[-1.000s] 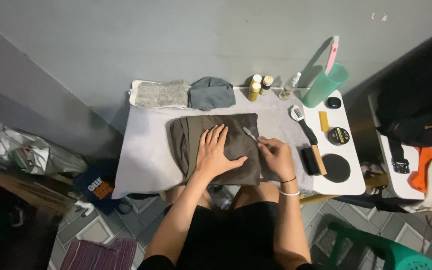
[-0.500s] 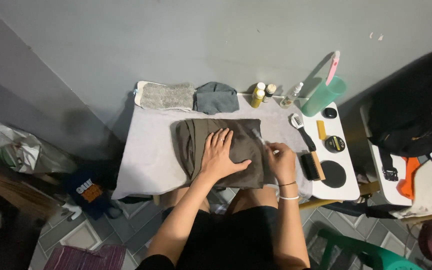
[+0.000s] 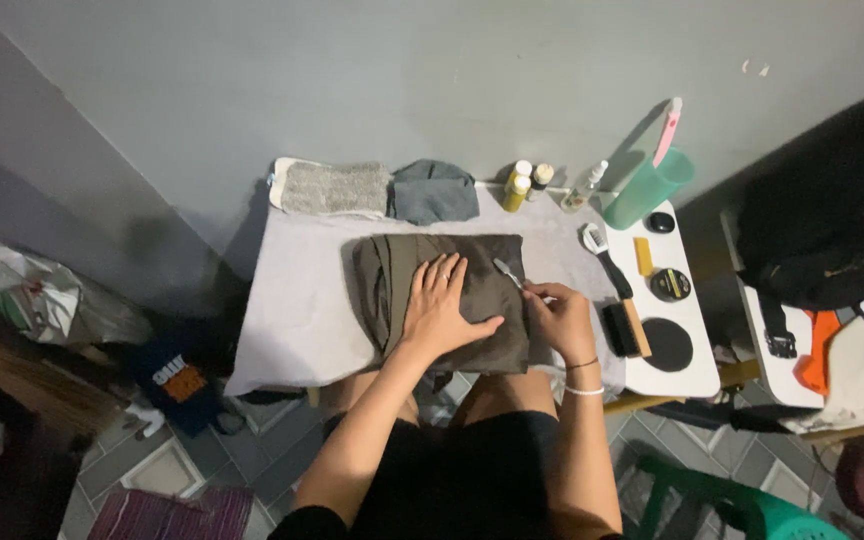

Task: A person is detailing the edges of a brown bag by carefully applying a liquid substance along the seams using a small applicator tool on a repair bench.

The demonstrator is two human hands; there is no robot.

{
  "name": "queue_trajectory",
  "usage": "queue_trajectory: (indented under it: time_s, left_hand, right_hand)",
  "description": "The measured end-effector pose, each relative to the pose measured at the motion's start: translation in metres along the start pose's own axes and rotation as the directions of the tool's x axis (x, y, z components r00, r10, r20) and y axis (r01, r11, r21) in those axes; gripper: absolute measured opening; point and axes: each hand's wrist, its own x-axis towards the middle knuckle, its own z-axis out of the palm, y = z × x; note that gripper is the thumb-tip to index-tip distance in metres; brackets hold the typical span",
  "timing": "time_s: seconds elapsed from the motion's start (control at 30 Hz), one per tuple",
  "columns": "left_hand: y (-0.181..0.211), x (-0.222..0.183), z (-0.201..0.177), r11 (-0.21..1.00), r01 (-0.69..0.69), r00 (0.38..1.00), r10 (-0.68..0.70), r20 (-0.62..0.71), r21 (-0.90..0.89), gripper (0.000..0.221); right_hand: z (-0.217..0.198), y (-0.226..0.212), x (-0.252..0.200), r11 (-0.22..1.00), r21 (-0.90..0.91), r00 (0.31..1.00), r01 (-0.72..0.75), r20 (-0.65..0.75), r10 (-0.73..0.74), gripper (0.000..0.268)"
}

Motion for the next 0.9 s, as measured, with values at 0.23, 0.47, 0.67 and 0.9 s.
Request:
queue_trajectory:
  time_s: [0.23, 0.47, 0.67, 0.9]
  left_hand:
    - [-0.005, 0.003, 0.009, 0.999, -0.02, 0.999, 0.022, -0.044, 0.033, 0.107]
    - [-0.004, 0.003, 0.013, 0.998, -0.015, 0.998, 0.019, -0.057, 0.065, 0.108]
    - [-0.001, 0.005, 0.012, 0.997, -0.001, 0.999, 0.005, -0.043, 0.081, 0.108]
    - [-0.001, 0.005, 0.013, 0.997, 0.022, 0.999, -0.02, -0.03, 0.073, 0.109]
  right_hand:
    - [0.002, 0.013, 0.01, 1.0, -0.007, 1.0, -0.009, 0.022, 0.009, 0.01]
    - [-0.001, 0.011, 0.016, 0.999, -0.02, 0.999, 0.05, -0.015, -0.05, 0.01]
    - [-0.004, 0.007, 0.015, 0.996, -0.003, 0.996, 0.092, 0.012, -0.092, 0.008]
    - [0.001, 0.012, 0.007, 0.992, -0.066, 0.989, 0.107, -0.092, -0.113, 0.009]
